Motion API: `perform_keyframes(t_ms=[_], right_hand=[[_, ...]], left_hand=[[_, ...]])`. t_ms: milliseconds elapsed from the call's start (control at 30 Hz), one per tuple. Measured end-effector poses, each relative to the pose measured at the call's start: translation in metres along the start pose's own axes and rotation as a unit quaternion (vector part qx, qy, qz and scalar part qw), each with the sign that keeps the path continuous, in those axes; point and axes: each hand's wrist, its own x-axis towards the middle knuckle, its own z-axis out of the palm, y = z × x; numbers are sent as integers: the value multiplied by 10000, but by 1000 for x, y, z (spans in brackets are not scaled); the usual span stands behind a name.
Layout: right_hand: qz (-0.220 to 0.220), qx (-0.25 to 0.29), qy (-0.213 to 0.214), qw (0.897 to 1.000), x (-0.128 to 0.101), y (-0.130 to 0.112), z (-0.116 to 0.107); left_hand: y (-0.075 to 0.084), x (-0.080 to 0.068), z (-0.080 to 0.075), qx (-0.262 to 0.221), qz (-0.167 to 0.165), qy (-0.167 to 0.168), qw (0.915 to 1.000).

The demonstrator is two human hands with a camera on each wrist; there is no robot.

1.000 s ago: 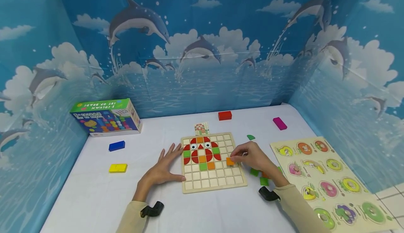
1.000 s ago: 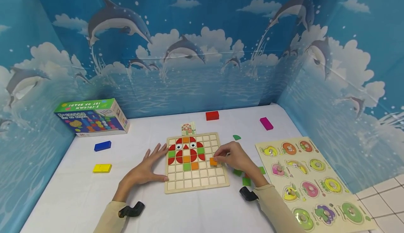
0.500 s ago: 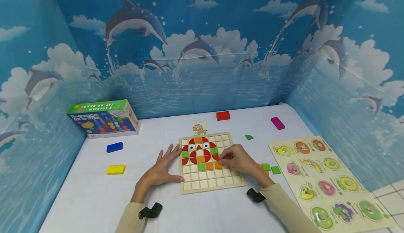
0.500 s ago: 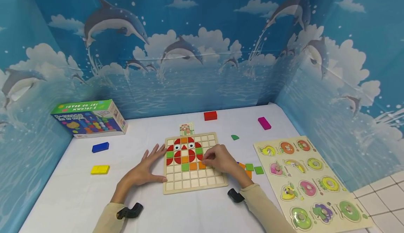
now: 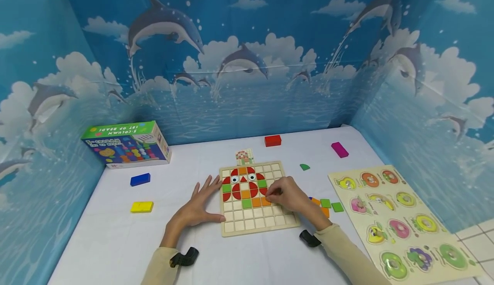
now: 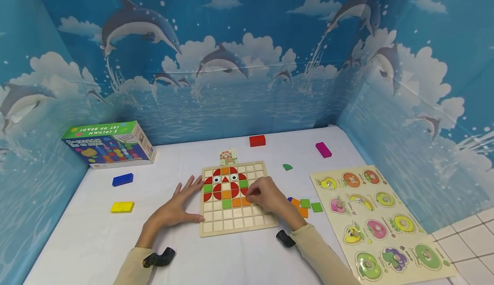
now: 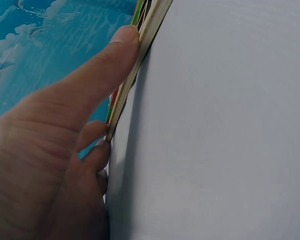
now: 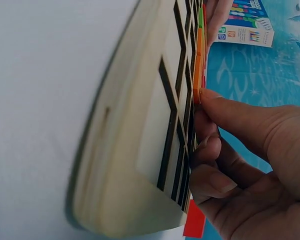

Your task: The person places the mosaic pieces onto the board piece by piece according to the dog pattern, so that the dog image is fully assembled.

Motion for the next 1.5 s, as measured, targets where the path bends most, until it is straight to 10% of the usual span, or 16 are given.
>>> perform_keyframes(t_ms=[267, 767, 1500], right_hand=[[86, -159, 55, 9998, 1, -4, -6], [783, -863, 1635, 9796, 6, 60, -85], [1511, -983, 747, 9808, 3, 83, -88]], left_hand=[[1, 0, -1, -5, -55, -48, 10000], [1, 1, 1, 33, 76, 10, 10000], [-2, 0, 1, 71, 50, 23, 10000]])
